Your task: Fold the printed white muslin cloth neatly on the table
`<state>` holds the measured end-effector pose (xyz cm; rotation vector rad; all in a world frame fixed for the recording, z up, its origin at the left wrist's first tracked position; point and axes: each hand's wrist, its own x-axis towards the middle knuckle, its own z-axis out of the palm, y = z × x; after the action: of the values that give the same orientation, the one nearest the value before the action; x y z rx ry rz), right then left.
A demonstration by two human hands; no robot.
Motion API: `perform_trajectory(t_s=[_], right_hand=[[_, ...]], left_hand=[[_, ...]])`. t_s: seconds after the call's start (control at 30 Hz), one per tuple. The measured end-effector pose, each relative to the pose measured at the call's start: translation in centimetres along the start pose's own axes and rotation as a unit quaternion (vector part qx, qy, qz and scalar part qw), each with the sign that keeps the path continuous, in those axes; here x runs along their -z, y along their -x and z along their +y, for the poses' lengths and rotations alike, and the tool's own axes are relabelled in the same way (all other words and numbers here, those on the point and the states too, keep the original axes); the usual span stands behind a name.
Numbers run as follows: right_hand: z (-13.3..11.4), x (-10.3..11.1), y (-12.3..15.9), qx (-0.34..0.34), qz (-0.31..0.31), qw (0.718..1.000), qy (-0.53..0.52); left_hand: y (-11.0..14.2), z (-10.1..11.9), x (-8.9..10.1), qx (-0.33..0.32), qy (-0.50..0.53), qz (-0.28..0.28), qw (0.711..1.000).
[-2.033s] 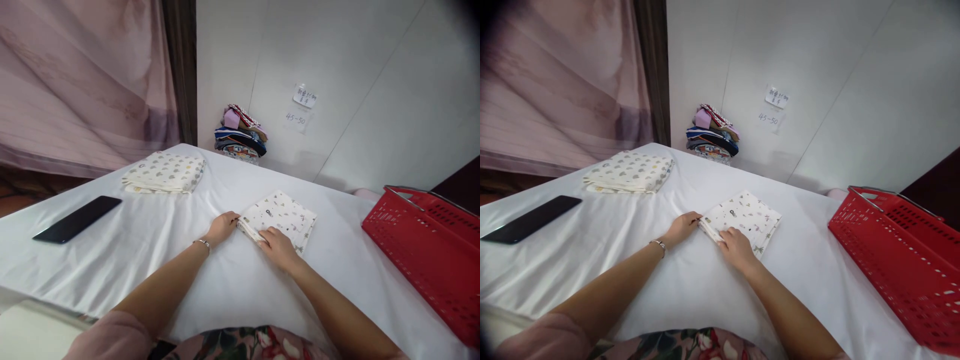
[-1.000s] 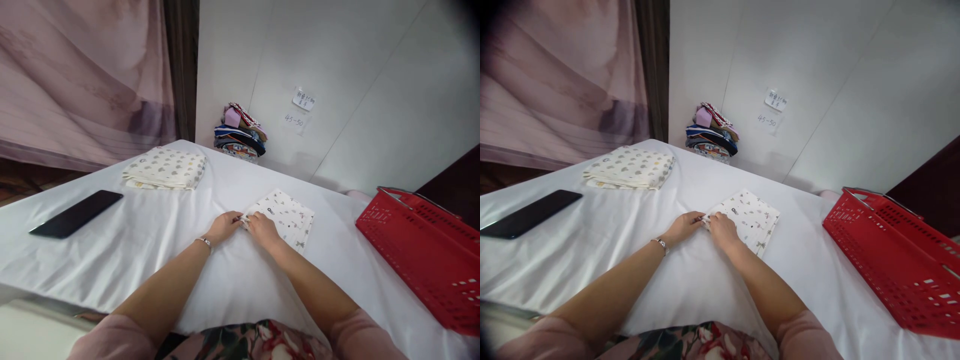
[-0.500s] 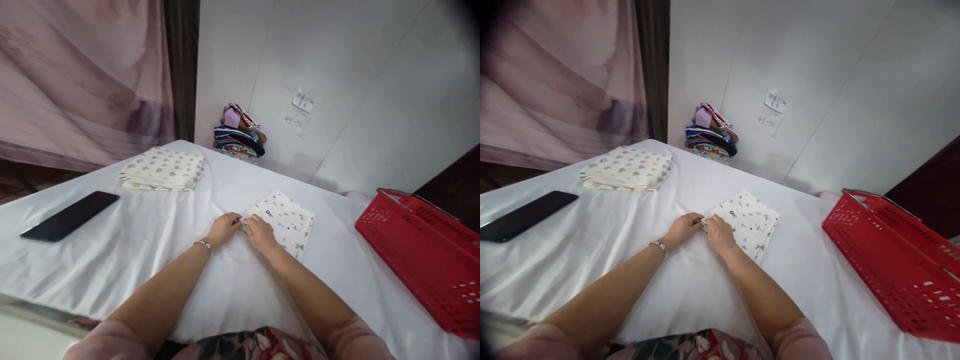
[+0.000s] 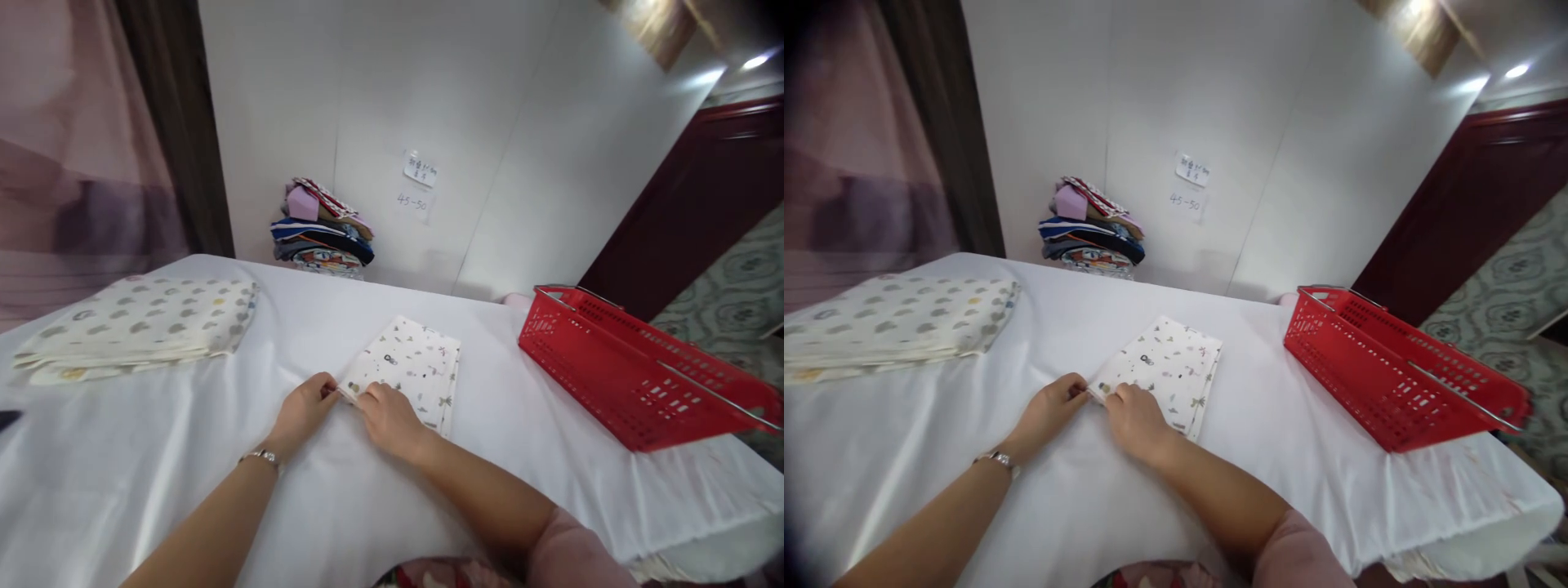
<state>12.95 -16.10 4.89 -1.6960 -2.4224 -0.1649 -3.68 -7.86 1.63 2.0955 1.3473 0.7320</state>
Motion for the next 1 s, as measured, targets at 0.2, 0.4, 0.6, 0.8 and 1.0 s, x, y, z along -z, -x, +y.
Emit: perform_trajectory(t_s=[0.2, 0.4, 0.6, 0.8, 1.0], right_hand=[[1.1, 0.4, 4.4, 0.030, -0.032, 0.999, -0.014], [2.9, 1.8, 8.6, 0.023, 0.056, 0.989, -0.133], [5.5, 2.3, 9.9, -0.075, 0.096, 0.973, -0.197], [8.7, 1.2, 10.5, -0.239, 0.196, 0.879, -0.363], [10.5, -0.5, 10.9, -0.410, 0.124, 0.723, -0.541]], left_hand=[[0.0, 0.0, 0.1, 0.014, -0.021, -0.009, 1.000], [0.3, 0.2, 0.5, 0.017, 0.006, 0.016, 1.000], [0.6, 1.2, -0.6, -0.195, -0.013, 0.083, 0.977], [2.0, 4.8, -2.4, -0.307, -0.054, 0.041, 0.949], [2.2, 8.9, -5.3, -0.354, -0.048, -0.053, 0.933]])
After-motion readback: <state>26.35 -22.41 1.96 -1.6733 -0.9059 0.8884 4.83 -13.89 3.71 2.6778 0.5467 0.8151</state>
